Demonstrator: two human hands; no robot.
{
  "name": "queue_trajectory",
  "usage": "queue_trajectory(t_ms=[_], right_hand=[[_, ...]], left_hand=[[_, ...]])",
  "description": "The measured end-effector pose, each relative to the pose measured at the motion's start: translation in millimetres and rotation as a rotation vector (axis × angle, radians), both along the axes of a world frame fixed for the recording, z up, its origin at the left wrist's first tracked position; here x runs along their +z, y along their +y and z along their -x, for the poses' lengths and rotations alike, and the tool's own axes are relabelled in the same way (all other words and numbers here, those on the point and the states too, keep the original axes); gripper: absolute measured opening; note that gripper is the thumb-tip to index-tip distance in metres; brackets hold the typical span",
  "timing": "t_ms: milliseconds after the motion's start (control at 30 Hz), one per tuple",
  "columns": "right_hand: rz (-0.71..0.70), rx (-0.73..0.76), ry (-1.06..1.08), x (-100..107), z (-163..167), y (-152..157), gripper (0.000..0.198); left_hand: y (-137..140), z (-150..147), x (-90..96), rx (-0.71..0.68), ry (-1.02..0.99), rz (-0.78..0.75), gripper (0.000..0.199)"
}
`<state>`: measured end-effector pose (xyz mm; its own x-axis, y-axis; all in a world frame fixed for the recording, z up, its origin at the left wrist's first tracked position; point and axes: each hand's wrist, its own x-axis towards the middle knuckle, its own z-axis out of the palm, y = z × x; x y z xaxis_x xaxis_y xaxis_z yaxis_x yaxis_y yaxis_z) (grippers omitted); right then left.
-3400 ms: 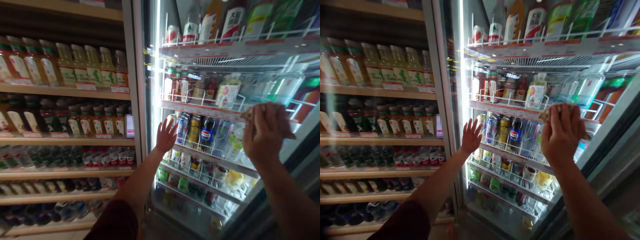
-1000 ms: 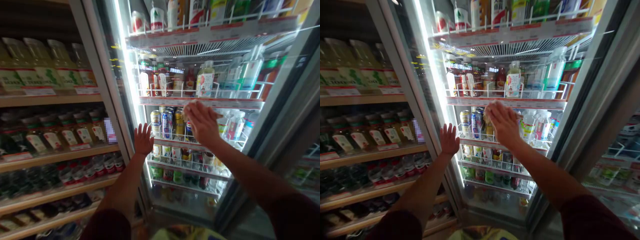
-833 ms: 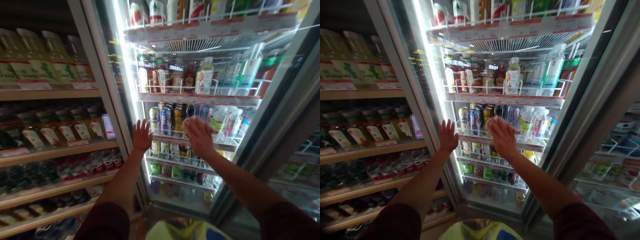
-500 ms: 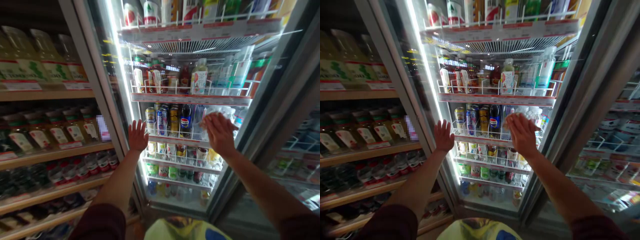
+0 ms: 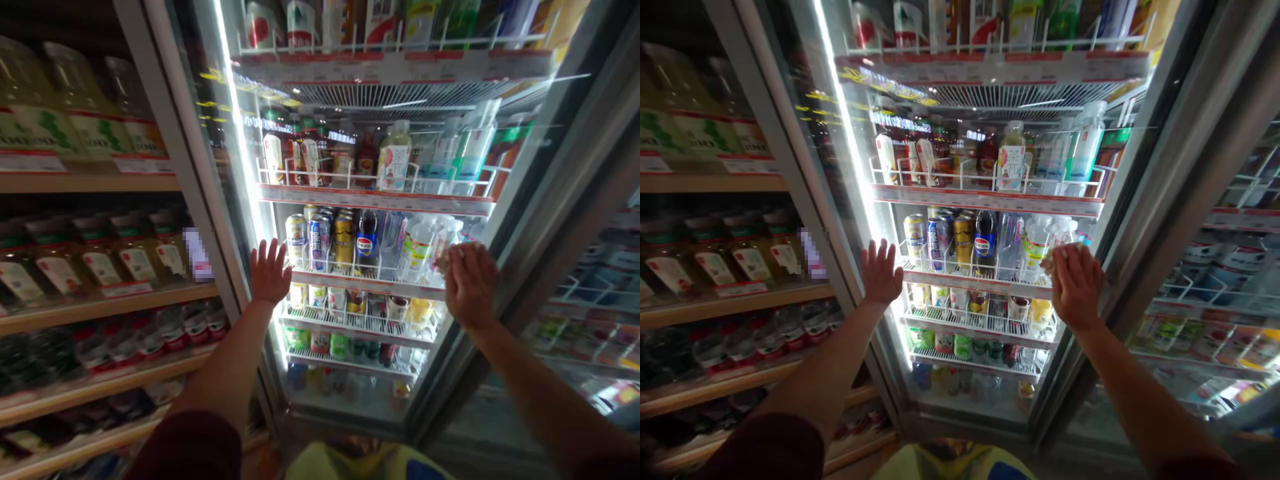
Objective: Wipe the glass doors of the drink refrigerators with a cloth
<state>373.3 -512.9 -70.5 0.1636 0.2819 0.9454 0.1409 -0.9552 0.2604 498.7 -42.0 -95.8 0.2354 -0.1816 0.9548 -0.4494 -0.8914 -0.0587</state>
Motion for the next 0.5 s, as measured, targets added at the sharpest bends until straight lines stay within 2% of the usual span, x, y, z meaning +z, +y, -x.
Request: queue_trajectory(t_ms=[67, 100, 200, 267, 333, 433, 500], right_hand=[[-0.120, -0.052, -0.058, -8.3, 2.4, 6.1, 0.058], [-0.099, -0.055, -0.043, -20.8, 6.3, 13.0, 0.055], [0.228, 0.048, 0.116, -63.5, 20.5, 33.8, 0.044], [0.390, 0.118, 0.168, -69.8, 22.8, 37.9, 0.046], [0.358, 0.103, 0.125, -49.9, 16.0, 33.2, 0.046], [0.079, -0.015, 0.007, -2.5, -0.9, 23.9, 0.056], [-0.075, -0.051, -0.043, 11.3, -7.2, 27.1, 0.062]], left_hand=[[-0.7, 0.0, -0.2, -0.008, 0.038, 0.018, 0.063], [-1.2, 0.0, -0.3, -0.011, 0.055, 0.027, 0.063], [-2.3, -0.2, -0.4, -0.013, 0.073, 0.040, 0.064], [-2.6, -0.3, -0.5, -0.017, 0.071, 0.042, 0.063], [-2.3, -0.5, -0.5, -0.023, 0.069, 0.047, 0.063], [-1.4, -0.6, -0.6, -0.006, 0.076, 0.049, 0.063], [-0.6, -0.3, -0.4, 0.020, 0.065, 0.023, 0.061]])
